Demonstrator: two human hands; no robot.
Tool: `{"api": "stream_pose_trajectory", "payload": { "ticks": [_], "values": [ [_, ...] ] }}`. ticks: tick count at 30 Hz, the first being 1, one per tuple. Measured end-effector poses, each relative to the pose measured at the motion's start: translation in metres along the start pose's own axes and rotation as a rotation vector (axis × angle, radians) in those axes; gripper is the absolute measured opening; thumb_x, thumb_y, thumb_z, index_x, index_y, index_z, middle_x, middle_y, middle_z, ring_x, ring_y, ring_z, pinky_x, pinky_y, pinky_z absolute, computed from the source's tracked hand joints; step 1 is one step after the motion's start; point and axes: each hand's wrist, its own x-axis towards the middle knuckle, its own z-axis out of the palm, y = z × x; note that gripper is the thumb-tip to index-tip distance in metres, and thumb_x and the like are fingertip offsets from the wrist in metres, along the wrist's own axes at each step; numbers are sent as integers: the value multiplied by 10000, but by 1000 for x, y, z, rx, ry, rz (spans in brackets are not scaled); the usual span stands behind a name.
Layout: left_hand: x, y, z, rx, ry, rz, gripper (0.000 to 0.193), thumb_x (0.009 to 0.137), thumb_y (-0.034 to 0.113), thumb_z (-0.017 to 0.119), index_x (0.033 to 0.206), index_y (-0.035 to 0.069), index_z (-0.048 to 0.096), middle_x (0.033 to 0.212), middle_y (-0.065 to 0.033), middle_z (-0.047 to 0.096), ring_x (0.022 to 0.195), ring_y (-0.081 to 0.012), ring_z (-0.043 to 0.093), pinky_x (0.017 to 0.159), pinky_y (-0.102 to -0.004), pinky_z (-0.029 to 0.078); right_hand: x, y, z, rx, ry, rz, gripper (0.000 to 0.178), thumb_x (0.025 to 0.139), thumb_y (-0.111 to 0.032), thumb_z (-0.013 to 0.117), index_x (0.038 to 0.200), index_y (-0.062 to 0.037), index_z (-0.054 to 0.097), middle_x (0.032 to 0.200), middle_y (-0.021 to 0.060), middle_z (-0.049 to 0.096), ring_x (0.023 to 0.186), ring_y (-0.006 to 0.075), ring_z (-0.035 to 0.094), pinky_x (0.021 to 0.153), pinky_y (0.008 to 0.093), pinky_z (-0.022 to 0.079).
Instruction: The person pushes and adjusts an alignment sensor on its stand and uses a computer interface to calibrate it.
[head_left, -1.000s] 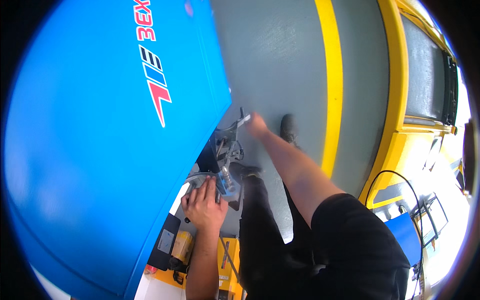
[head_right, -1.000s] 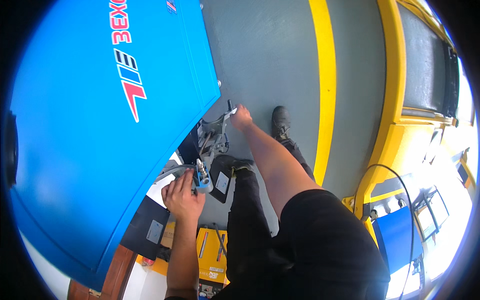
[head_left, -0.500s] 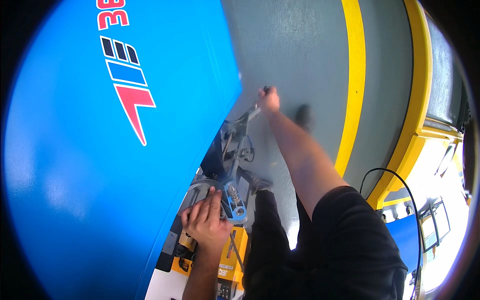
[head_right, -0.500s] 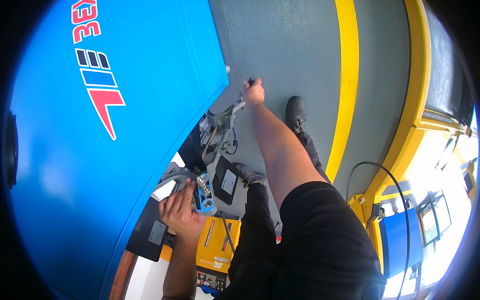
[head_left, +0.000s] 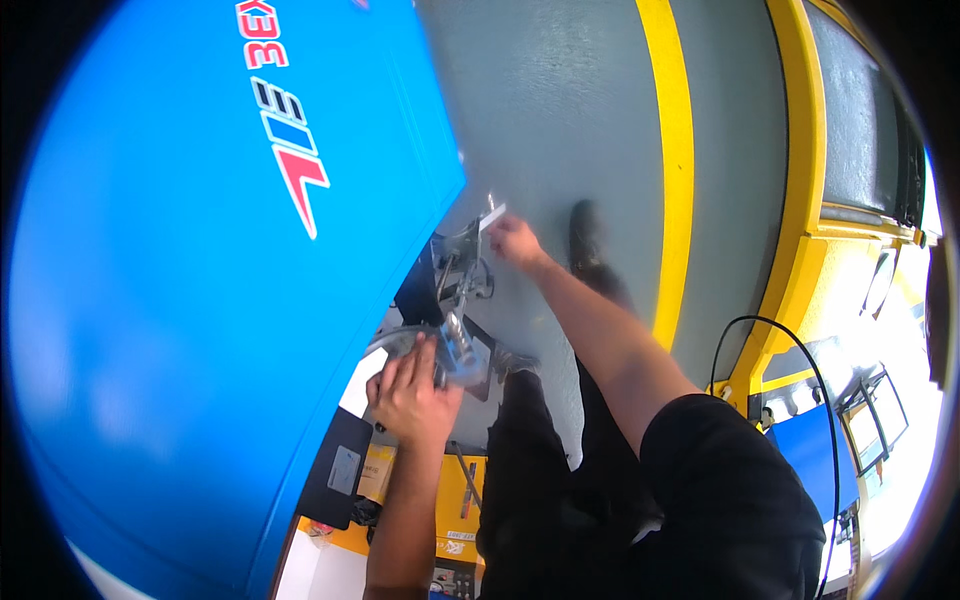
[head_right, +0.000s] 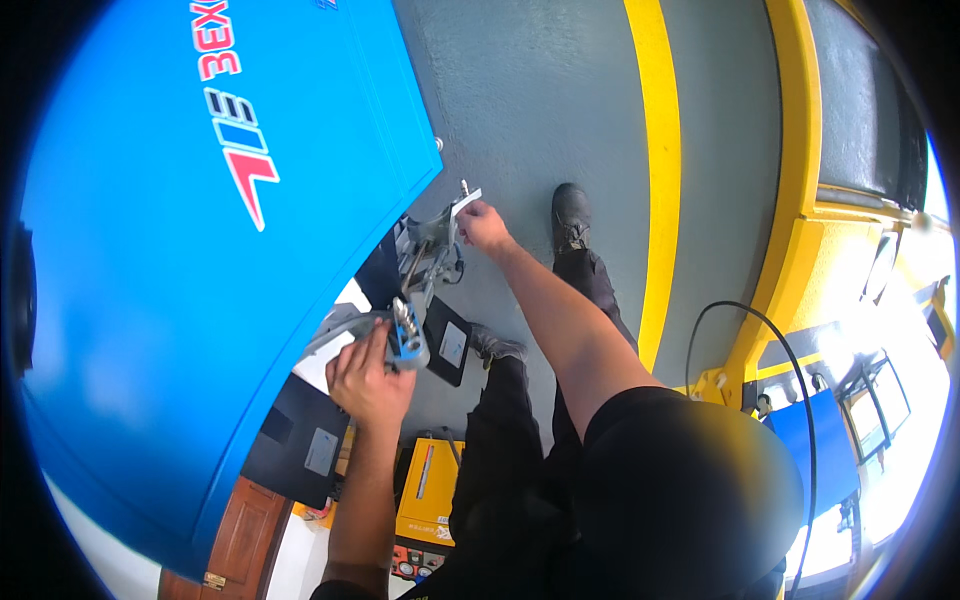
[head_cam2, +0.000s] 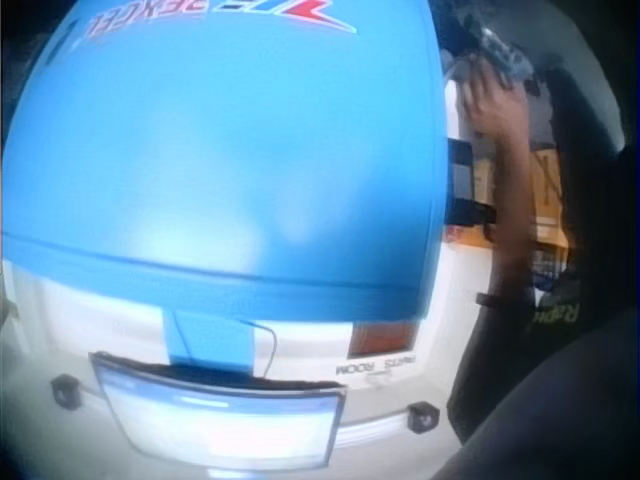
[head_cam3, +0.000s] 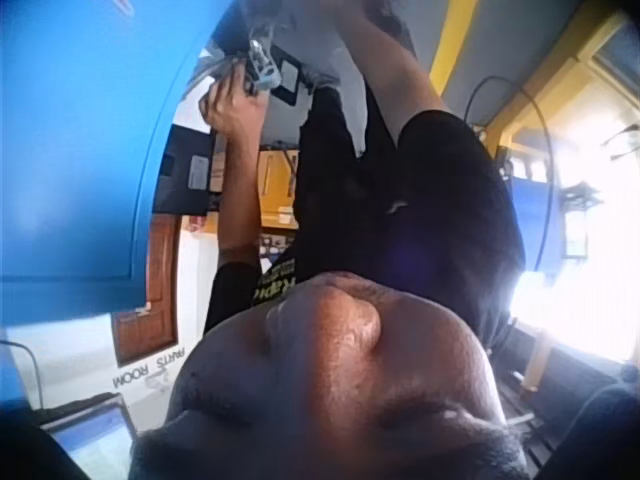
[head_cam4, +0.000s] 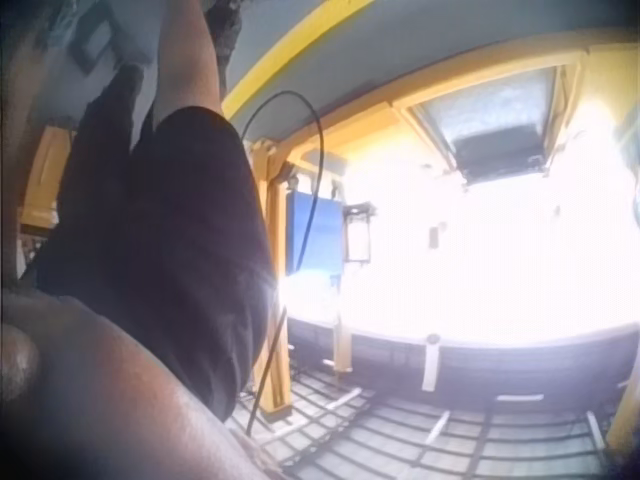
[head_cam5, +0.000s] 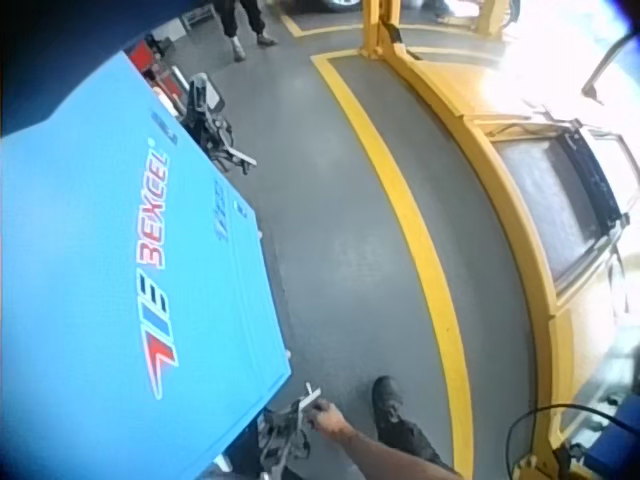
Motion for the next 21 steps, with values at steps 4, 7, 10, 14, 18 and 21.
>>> {"api": "stream_pose_trajectory", "payload": {
  "ticks": [4, 7, 10, 14, 18, 21],
  "values": [
    [-4, 2, 2, -37, 80, -5, 337, 750, 341, 738, 1010, 127, 740, 944, -20, 747, 840, -217, 681, 725, -391, 478, -75, -1, 9, 187, -55, -73, 117, 865, -63, 580, 970, -16, 604, 768, 52, 601, 633, 137, 583, 517, 282, 484],
    [-5, -1, 7, -60, 105, -39, 322, 755, 343, 722, 996, 131, 732, 941, -20, 741, 862, -232, 678, 747, -414, 484, -125, -10, 27, 236, -16, -172, 120, 872, -86, 597, 970, -18, 603, 781, 55, 611, 630, 139, 580, 535, 285, 486],
    [-12, -2, -2, -113, 100, -56, 317, 750, 336, 708, 991, 131, 717, 940, -34, 719, 921, -247, 664, 788, -443, 477, -189, -18, 42, 187, 114, -319, 122, 892, -97, 591, 989, -23, 600, 786, 51, 612, 636, 136, 576, 574, 282, 487],
    [-16, -4, -8, -155, 111, -21, 319, 746, 331, 703, 985, 119, 704, 897, -54, 704, 898, -268, 662, 786, -466, 473, -260, -41, 52, 375, 227, -454, 160, 931, -105, 576, 1069, -27, 592, 797, 42, 604, 643, 118, 561, 621, 273, 484],
    [-38, -28, -23, -463, 300, 118, 526, 783, 260, 704, 1234, 21, 576, 1249, -181, 575, 1175, -361, 532, 1021, -530, 392, -325, -45, 91, 148, 482, -666, 224, 898, -96, 647, 1104, -37, 584, 859, 15, 576, 709, 98, 550, 640, 280, 491],
    [-86, -44, -46, -619, 365, 215, 505, 783, 197, 701, 1217, -8, 545, 1332, -216, 478, 1234, -409, 457, 1063, -543, 343, -355, -42, 105, -237, 571, -848, 322, 844, -86, 694, 1142, -51, 577, 912, 41, 562, 746, 126, 563, 667, 288, 497]
  ]
}}
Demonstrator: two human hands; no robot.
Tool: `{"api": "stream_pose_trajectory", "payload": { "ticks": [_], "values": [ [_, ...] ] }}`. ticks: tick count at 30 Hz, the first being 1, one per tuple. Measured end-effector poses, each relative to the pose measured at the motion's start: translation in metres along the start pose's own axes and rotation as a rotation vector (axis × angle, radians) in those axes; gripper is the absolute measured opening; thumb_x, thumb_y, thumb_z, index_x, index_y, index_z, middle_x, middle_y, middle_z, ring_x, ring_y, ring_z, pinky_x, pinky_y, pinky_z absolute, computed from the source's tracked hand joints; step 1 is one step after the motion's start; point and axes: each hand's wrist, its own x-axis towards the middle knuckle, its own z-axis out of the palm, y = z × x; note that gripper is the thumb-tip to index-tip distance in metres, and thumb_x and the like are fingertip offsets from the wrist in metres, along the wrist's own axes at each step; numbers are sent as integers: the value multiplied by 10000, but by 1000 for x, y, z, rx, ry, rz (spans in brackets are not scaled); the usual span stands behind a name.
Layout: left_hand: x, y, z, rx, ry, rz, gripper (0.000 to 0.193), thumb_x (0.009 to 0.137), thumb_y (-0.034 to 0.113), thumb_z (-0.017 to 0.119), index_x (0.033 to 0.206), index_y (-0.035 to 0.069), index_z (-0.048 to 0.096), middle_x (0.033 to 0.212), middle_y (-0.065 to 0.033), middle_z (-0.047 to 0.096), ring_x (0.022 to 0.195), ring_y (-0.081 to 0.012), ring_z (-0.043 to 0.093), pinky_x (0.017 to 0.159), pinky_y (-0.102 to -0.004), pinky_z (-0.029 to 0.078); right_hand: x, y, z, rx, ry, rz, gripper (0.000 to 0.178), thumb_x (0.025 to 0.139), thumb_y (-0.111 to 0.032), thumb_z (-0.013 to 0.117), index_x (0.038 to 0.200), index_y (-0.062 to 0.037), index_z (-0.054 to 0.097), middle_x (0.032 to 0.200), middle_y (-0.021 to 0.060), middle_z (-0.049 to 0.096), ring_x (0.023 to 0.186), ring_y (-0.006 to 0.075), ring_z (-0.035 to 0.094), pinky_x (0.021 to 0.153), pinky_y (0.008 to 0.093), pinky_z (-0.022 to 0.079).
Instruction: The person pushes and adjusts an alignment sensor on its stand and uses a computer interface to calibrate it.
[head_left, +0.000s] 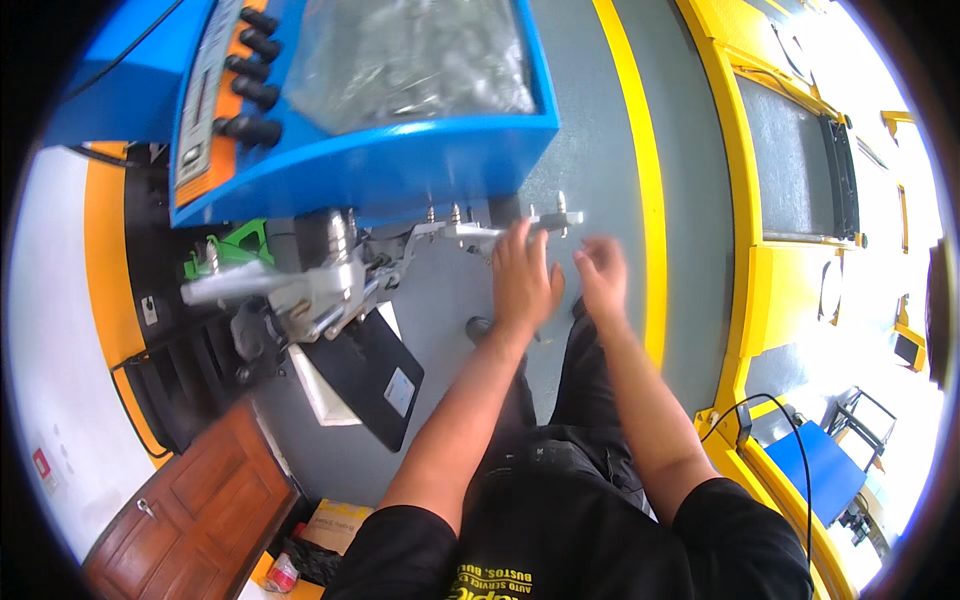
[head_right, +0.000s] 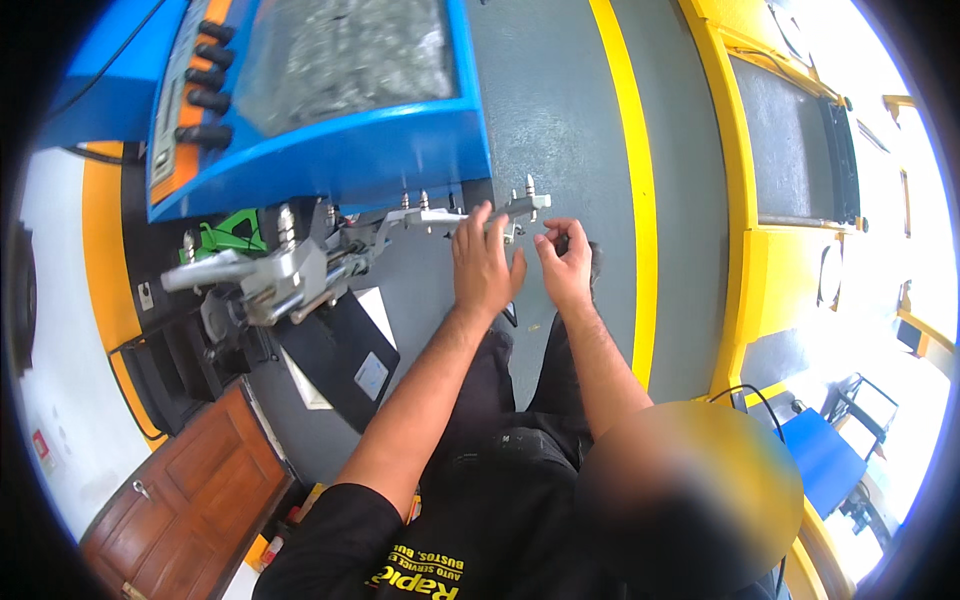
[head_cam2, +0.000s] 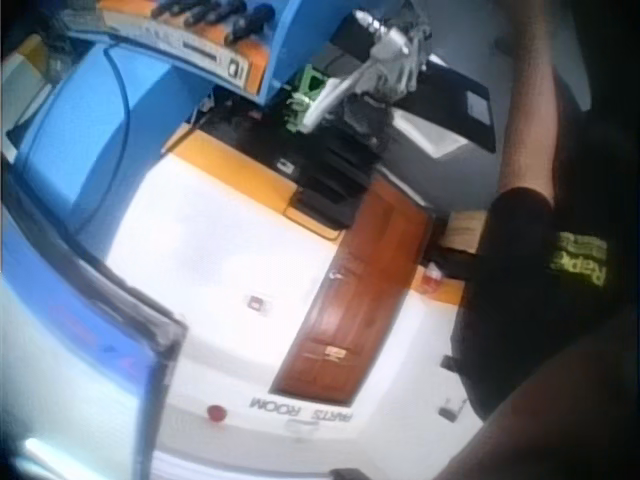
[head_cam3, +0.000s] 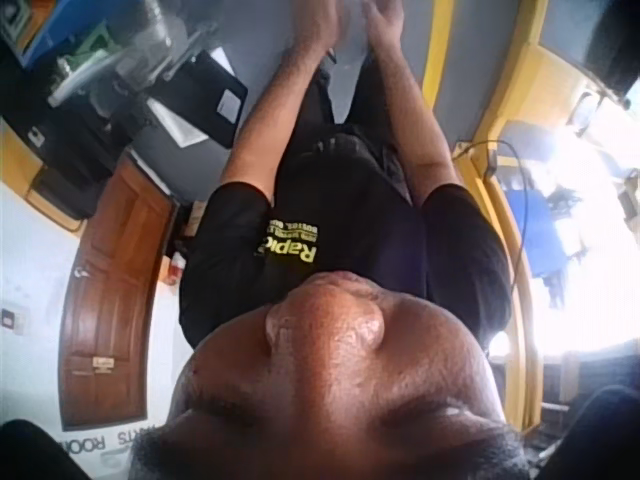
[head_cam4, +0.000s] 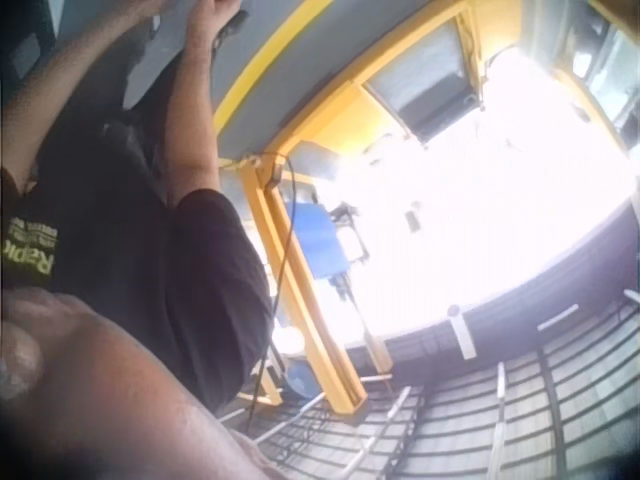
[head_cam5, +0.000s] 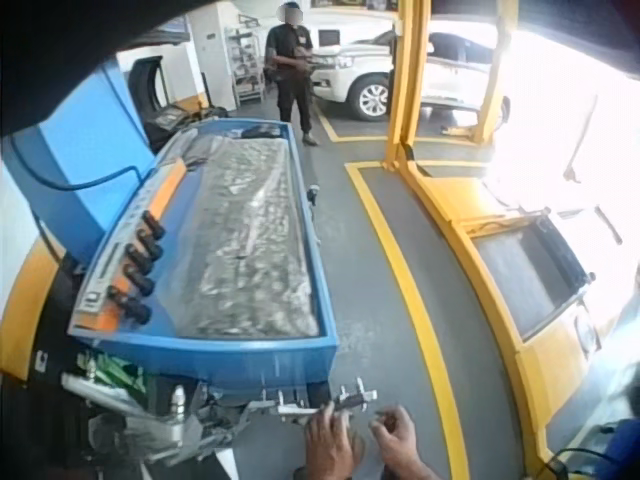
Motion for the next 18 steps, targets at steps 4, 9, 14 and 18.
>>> {"api": "stream_pose_trajectory", "payload": {
  "ticks": [4, 9, 14, 18],
  "values": [
    [-97, 6, -43, -100, -88, 5, 385, 774, 159, 698, 1121, 48, 571, 1265, -195, 505, 1188, -409, 478, 1008, -526, 376, -18, -63, 21, -464, -281, -26, 559, 779, -261, 747, 1273, -106, 536, 1128, 160, 541, 869, 261, 623, 768, 373, 539],
    [-182, -21, -40, -159, -135, -269, 243, 780, 154, 698, 975, 74, 575, 1112, -136, 558, 1094, -360, 526, 914, -493, 428, -20, -79, 51, -1010, -586, -92, 796, 808, -433, 709, 1461, -126, 372, 1390, 259, 436, 1179, 382, 584, 914, 461, 528],
    [-198, -45, -47, -106, -261, -401, 214, 817, 239, 657, 928, 61, 615, 987, -162, 612, 942, -381, 600, 792, -490, 501, -4, -63, 89, -1444, -541, -344, 761, 853, -379, 636, 1512, -140, 340, 1487, 279, 384, 1295, 396, 488, 954, 475, 497],
    [-218, -59, -45, -99, -264, -431, 247, 793, 295, 683, 916, 83, 653, 948, -143, 640, 910, -359, 630, 812, -481, 511, 12, -57, 83, -1306, -548, -333, 590, 840, -271, 628, 1392, -137, 471, 1310, 228, 525, 1174, 370, 563, 898, 456, 526]
  ]
}}
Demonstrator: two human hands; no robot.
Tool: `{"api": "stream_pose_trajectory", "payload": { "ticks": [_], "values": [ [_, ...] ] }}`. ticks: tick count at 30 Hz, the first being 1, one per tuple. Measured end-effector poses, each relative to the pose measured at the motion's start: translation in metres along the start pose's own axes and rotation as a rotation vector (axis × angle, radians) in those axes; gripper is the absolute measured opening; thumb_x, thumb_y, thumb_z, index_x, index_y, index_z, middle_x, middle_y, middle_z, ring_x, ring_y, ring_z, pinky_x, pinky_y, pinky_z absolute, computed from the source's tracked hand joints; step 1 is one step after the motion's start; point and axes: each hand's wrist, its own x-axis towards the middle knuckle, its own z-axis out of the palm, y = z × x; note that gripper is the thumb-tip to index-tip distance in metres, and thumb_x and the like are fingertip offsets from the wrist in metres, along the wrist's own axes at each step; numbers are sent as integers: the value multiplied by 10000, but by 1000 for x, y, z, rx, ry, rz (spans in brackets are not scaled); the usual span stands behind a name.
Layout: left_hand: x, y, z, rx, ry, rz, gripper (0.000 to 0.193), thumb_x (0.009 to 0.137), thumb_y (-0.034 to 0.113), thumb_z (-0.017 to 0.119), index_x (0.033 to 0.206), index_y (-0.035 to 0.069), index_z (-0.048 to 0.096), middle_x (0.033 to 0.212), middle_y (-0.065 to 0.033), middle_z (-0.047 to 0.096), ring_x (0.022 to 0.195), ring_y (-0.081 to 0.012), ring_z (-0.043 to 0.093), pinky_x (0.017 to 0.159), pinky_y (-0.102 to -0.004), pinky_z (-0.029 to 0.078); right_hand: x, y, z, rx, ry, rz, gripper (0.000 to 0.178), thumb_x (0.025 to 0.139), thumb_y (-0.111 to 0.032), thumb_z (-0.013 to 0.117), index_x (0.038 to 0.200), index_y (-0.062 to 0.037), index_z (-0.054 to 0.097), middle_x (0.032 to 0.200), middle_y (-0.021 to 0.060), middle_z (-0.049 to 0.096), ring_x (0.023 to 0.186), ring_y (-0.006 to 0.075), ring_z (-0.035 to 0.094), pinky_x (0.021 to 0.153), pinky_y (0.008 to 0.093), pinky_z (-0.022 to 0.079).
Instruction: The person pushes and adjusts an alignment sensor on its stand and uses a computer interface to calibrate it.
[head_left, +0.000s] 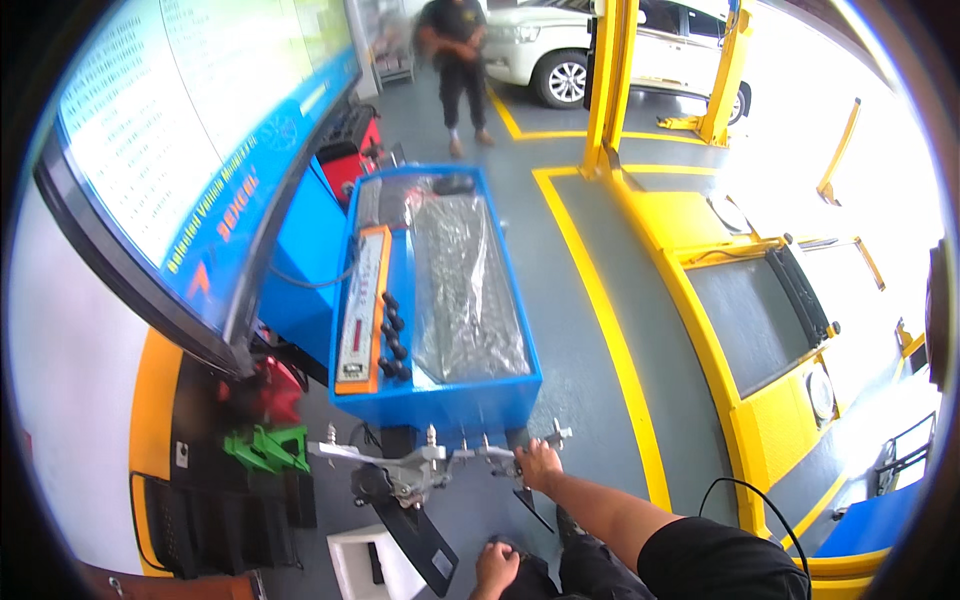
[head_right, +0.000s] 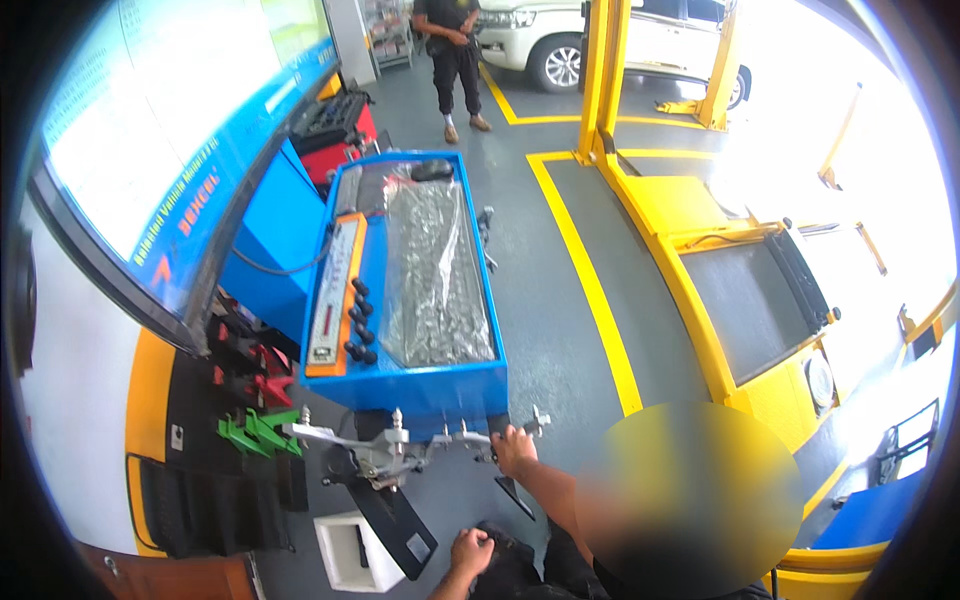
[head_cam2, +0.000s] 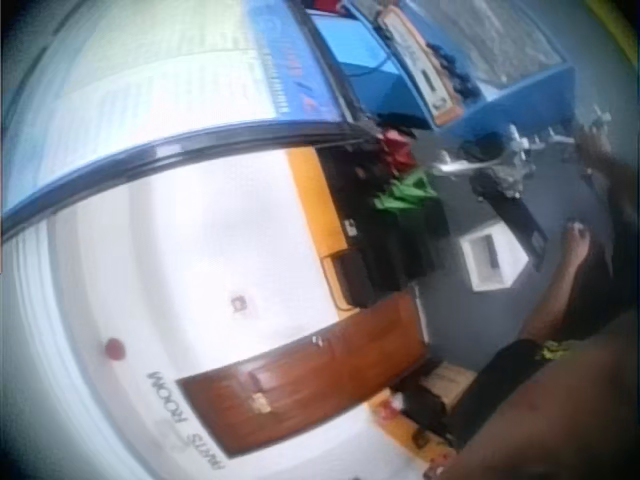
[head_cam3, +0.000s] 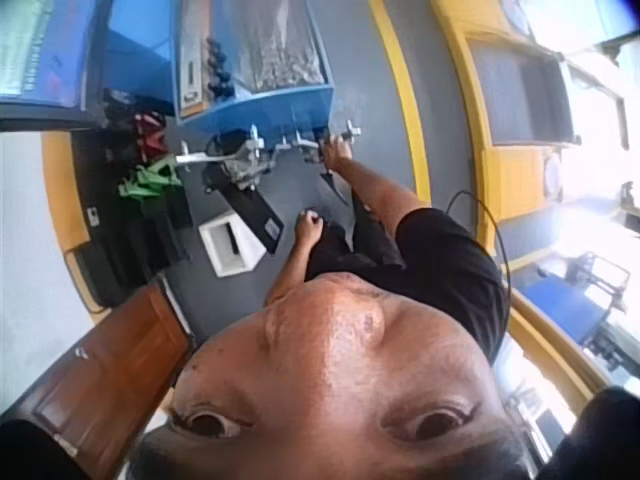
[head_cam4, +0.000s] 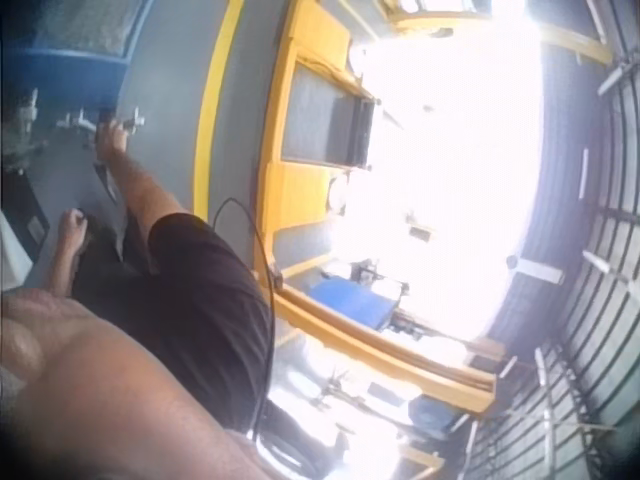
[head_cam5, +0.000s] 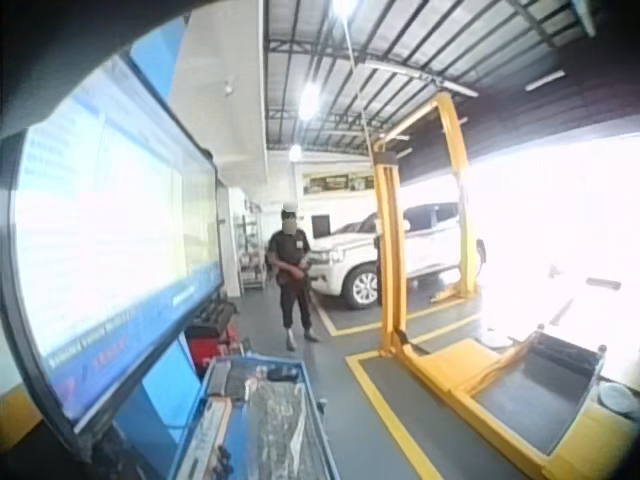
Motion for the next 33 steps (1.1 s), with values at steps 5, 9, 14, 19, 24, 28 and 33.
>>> {"api": "stream_pose_trajectory", "payload": {
  "ticks": [5, 9, 14, 19, 24, 28, 33],
  "values": [
    [-31, -28, 12, -52, -61, -78, 280, 820, 322, 691, 969, 89, 651, 942, -149, 694, 929, -364, 656, 814, -469, 521, 5, 1, 14, 131, -21, -178, 483, 819, -219, 643, 1295, -207, 567, 1167, 198, 573, 1052, 392, 637, 833, 474, 559],
    [-53, -46, 30, -62, -9, -79, 252, 827, 291, 676, 955, 77, 638, 930, -169, 703, 908, -400, 658, 795, -495, 527, 0, -3, 4, 87, -109, -180, 517, 784, -217, 677, 1293, -207, 583, 1151, 184, 583, 997, 375, 669, 803, 460, 566],
    [-88, -47, 11, -152, -200, -414, 299, 830, 357, 685, 966, 91, 665, 961, -148, 713, 945, -320, 683, 834, -435, 532, -10, -17, -2, -16, -199, -206, 405, 910, -245, 562, 1313, -204, 582, 1198, 137, 568, 1095, 349, 644, 851, 450, 542],
    [-69, -23, -16, -238, -159, -373, 260, 908, 287, 631, 984, 41, 593, 956, -179, 690, 936, -397, 650, 810, -482, 515, 16, -8, -18, -93, -250, -195, 358, 852, -258, 599, 1197, -191, 670, 1304, 164, 562, 1028, 340, 678, 797, 460, 539],
    [-94, -38, 12, -279, -140, -402, 280, 855, 297, 653, 955, 36, 633, 947, -181, 690, 937, -384, 654, 821, -467, 513, -37, -22, -61, -118, -166, -291, 497, 750, -251, 711, 1223, -158, 592, 1141, 161, 597, 937, 334, 694, 747, 433, 574],
    [-55, -31, -2, -316, -182, -407, 272, 857, 275, 638, 977, 31, 645, 965, -168, 705, 964, -351, 668, 850, -441, 517, -50, -30, -63, -121, -175, -318, 530, 729, -240, 733, 1226, -146, 576, 1144, 174, 589, 961, 339, 687, 772, 446, 575],
    [-8, -39, 5, -448, -87, -374, 204, 861, 217, 601, 927, 30, 649, 943, -168, 712, 927, -344, 680, 825, -424, 525, -92, -23, -73, -117, -214, -292, 564, 713, -241, 745, 1243, -162, 567, 1149, 171, 580, 961, 344, 685, 775, 448, 575]
  ]
}}
